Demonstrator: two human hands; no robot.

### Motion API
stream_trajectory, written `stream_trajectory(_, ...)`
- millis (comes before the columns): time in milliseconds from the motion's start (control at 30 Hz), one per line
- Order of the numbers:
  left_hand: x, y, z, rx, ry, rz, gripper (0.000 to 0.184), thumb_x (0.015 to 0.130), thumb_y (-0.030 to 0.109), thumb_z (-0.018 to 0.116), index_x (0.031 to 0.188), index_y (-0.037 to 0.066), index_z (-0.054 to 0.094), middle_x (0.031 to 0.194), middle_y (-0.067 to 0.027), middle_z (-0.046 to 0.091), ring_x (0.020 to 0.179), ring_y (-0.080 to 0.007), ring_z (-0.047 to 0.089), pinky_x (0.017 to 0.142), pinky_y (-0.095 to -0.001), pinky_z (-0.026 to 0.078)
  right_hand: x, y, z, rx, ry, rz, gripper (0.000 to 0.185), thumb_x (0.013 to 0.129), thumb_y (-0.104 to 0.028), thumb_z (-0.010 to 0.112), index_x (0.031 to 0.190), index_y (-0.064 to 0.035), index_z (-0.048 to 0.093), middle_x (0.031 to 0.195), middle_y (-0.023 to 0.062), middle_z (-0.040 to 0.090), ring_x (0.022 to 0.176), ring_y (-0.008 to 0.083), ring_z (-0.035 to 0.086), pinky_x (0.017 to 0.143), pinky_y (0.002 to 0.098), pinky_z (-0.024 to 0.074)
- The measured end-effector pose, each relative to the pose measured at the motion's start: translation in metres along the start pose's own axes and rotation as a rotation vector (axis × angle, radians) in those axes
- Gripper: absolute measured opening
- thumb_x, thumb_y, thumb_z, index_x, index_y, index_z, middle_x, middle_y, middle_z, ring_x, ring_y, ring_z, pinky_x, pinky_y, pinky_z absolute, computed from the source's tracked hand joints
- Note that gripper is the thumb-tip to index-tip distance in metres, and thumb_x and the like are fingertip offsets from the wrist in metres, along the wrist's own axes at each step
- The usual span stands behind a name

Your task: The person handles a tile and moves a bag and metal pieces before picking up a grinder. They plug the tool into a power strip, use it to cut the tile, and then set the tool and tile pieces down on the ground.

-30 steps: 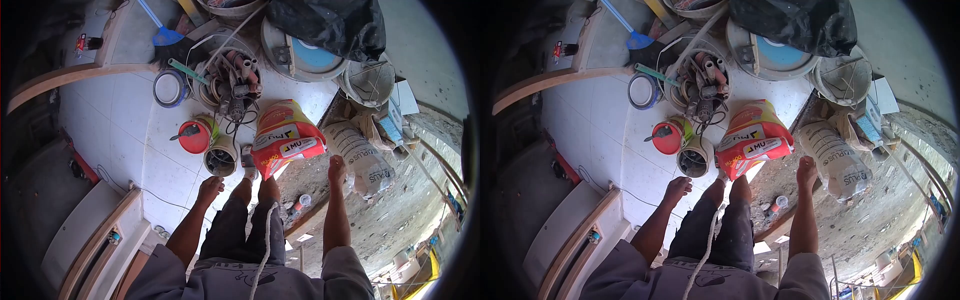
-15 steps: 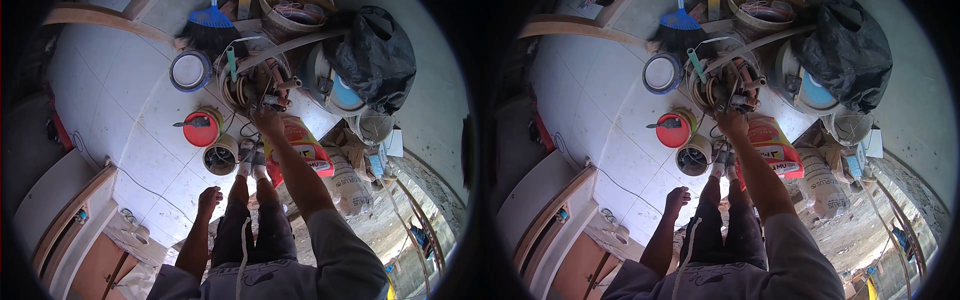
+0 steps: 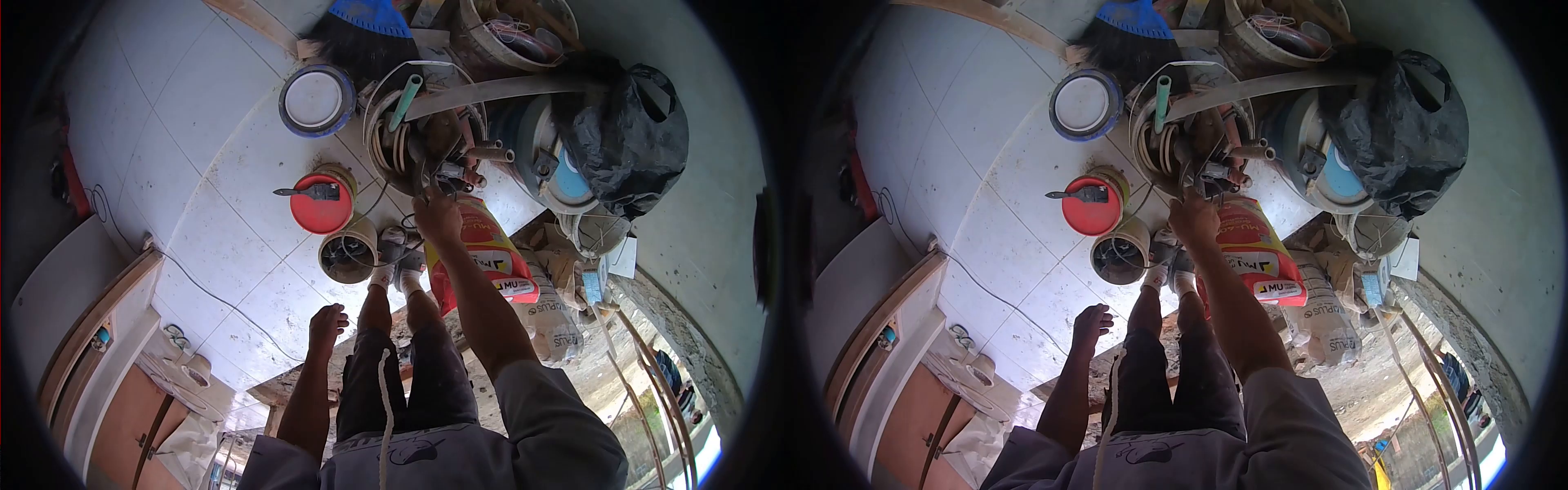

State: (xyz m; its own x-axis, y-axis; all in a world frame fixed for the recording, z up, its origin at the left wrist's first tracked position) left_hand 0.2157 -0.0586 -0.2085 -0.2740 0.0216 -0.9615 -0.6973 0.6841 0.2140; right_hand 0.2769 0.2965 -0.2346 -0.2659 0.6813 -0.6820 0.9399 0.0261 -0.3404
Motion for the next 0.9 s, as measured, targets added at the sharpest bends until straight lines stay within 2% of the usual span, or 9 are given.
stream_trajectory(100,-0.004,0.016,0.004,0.009,-0.003,0.048,0.033,0.093,0.033,0.054,0.101,0.003,0.064,0.080,-0.0053,0.065,0.070,-0.0117,0.062,0.062,-0.0253,0.047,0.030,0.031,-0.038,0.089,0.271,-0.022,0.028,0.086,-0.027,0.052,0.104,-0.0105,0.065,0.105,0.0238,0.063,0.095,0.0412,0.062,0.083,0.0509,0.0471)
stream_trajectory(200,-0.002,0.013,0.000,0.030,-0.006,0.055,0.034,0.093,0.033,0.053,0.102,0.003,0.064,0.080,-0.0057,0.065,0.070,-0.0117,0.062,0.062,-0.0254,0.047,0.035,0.057,-0.070,-0.270,0.567,0.057,0.028,0.087,-0.025,0.054,0.109,-0.0092,0.061,0.101,0.0205,0.063,0.097,0.0395,0.060,0.083,0.0484,0.0474)
stream_trajectory(267,0.008,-0.001,-0.007,0.025,-0.011,0.048,0.033,0.093,0.033,0.053,0.102,0.003,0.064,0.080,-0.0057,0.065,0.069,-0.0117,0.061,0.061,-0.0251,0.047,0.029,0.056,-0.067,-0.352,0.824,-0.108,0.031,0.087,-0.023,0.057,0.113,-0.0076,0.058,0.105,0.0184,0.061,0.101,0.0393,0.057,0.086,0.0484,0.0467)
stream_trajectory(333,0.011,-0.018,-0.013,0.030,0.002,0.000,0.033,0.094,0.032,0.053,0.101,0.003,0.064,0.080,-0.0054,0.065,0.067,-0.0113,0.061,0.058,-0.0243,0.046,0.022,0.030,-0.046,-0.239,0.383,-0.200,0.043,0.084,-0.028,0.061,0.119,-0.0044,0.052,0.118,0.0204,0.055,0.105,0.0390,0.058,0.087,0.0482,0.0465)
stream_trajectory(400,0.012,-0.024,-0.016,0.013,-0.008,-0.006,0.032,0.094,0.032,0.053,0.100,0.002,0.064,0.080,-0.0055,0.065,0.067,-0.0113,0.061,0.058,-0.0241,0.045,0.004,-0.012,-0.019,-0.196,0.032,-0.130,0.043,0.087,-0.039,0.055,0.113,-0.0050,0.058,0.111,0.0197,0.061,0.105,0.0379,0.059,0.089,0.0490,0.0464)
stream_trajectory(500,0.009,-0.022,-0.021,-0.013,0.001,-0.011,0.032,0.093,0.032,0.053,0.099,0.003,0.064,0.080,-0.0058,0.065,0.067,-0.0118,0.061,0.058,-0.0244,0.046,0.037,-0.023,0.021,-0.295,0.016,0.023,0.051,0.085,-0.047,0.055,0.114,-0.0048,0.060,0.113,0.0199,0.063,0.111,0.0341,0.059,0.092,0.0466,0.0465)
stream_trajectory(567,0.002,-0.010,-0.024,-0.027,0.053,0.014,0.031,0.093,0.032,0.054,0.099,0.003,0.064,0.080,-0.0057,0.065,0.067,-0.0122,0.061,0.059,-0.0250,0.046,0.064,-0.028,0.028,-0.190,-0.211,0.203,0.055,0.083,-0.047,0.056,0.117,-0.0047,0.062,0.120,0.0189,0.061,0.115,0.0324,0.057,0.095,0.0455,0.0457)
stream_trajectory(700,0.013,-0.026,-0.037,-0.058,0.053,0.011,0.032,0.093,0.034,0.054,0.099,0.004,0.065,0.081,-0.0061,0.065,0.068,-0.0127,0.062,0.060,-0.0273,0.047,0.101,-0.014,0.061,-0.464,-0.275,0.177,0.051,0.084,-0.040,0.051,0.119,-0.0042,0.061,0.125,0.0188,0.059,0.119,0.0339,0.055,0.097,0.0444,0.0451)
stream_trajectory(900,0.008,-0.056,-0.061,-0.066,0.073,-0.037,0.035,0.096,0.035,0.050,0.104,0.003,0.062,0.084,-0.0060,0.064,0.073,-0.0148,0.063,0.064,-0.0291,0.048,0.081,-0.005,0.040,-0.308,-0.175,0.115,0.050,0.080,-0.028,0.054,0.121,0.0007,0.056,0.119,0.0255,0.059,0.113,0.0394,0.057,0.096,0.0459,0.0449)
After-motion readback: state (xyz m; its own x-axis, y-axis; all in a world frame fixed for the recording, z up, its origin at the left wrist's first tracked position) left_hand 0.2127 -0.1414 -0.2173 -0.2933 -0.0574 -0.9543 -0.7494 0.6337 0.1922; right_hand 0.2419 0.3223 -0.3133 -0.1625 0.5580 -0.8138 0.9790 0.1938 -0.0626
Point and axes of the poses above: each hand's wrist, its own x-axis towards the middle knuckle, its own z-axis out of the palm, y = z × x, the point moved 3 cm from there along x, towards the middle knuckle
